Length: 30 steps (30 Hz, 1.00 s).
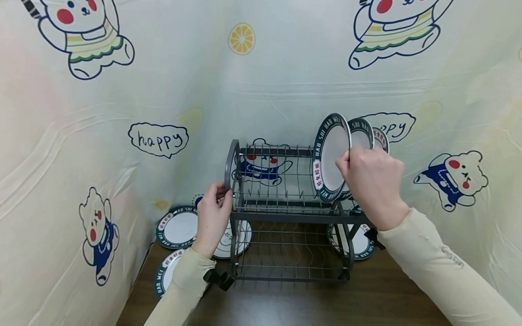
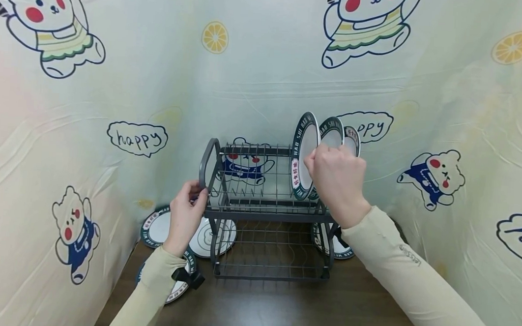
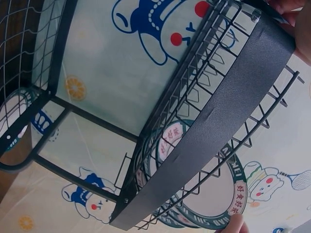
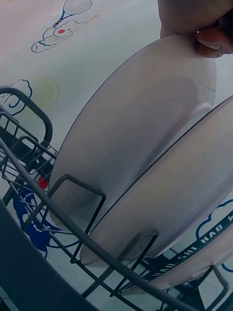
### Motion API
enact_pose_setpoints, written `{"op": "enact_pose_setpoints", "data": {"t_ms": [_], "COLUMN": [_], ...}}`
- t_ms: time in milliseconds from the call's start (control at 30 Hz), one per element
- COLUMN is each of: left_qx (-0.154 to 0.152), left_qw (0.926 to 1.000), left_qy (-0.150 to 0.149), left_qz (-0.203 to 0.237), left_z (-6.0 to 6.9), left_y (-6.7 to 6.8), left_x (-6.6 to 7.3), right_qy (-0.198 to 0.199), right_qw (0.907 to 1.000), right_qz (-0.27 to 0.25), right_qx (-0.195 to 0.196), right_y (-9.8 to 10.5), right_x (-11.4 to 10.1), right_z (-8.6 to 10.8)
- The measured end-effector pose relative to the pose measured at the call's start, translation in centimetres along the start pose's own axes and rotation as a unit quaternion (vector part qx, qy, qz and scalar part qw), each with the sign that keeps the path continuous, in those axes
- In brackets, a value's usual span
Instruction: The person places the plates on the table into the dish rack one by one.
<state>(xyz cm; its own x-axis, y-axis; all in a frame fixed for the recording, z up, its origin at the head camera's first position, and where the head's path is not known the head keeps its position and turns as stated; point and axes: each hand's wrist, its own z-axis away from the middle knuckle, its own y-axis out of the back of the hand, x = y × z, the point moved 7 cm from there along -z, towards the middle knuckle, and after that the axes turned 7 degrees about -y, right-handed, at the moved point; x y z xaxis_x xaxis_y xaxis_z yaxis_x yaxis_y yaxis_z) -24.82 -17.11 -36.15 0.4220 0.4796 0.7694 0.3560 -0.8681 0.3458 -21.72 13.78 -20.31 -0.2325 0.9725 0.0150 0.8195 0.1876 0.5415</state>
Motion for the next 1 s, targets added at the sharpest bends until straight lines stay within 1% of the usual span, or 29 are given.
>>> {"op": "enact_pose_setpoints", "data": {"t_ms": [133, 500, 833, 1000], "left_qx": [0.0, -0.002, 0.0, 0.001], "left_qw": [1.0, 1.0, 1.0, 1.0], "left_qy": [0.0, 0.004, 0.002, 0.002], "left_qz": [0.001, -0.001, 0.003, 0.007], "left_z": [0.0, 0.0, 0.1, 0.1], "left_y": [0.0, 0.1, 0.1, 0.1], "left_x": [0.1, -0.1, -0.2, -0.1], "right_qy": [-0.002, -0.003, -0.004, -0.005], "right_qw": [0.9999, 0.9996, 0.9998, 0.9995], "right_qz": [0.008, 0.016, 0.018, 0.03], "right_qx": [-0.014, -0.022, -0.006, -0.014], "right_y": [-0.4, -0.9, -1.1, -1.5], "right_x": [0.0, -0.1, -0.3, -0.3], "right_z": [0.2, 0.3, 0.4, 0.3]}}
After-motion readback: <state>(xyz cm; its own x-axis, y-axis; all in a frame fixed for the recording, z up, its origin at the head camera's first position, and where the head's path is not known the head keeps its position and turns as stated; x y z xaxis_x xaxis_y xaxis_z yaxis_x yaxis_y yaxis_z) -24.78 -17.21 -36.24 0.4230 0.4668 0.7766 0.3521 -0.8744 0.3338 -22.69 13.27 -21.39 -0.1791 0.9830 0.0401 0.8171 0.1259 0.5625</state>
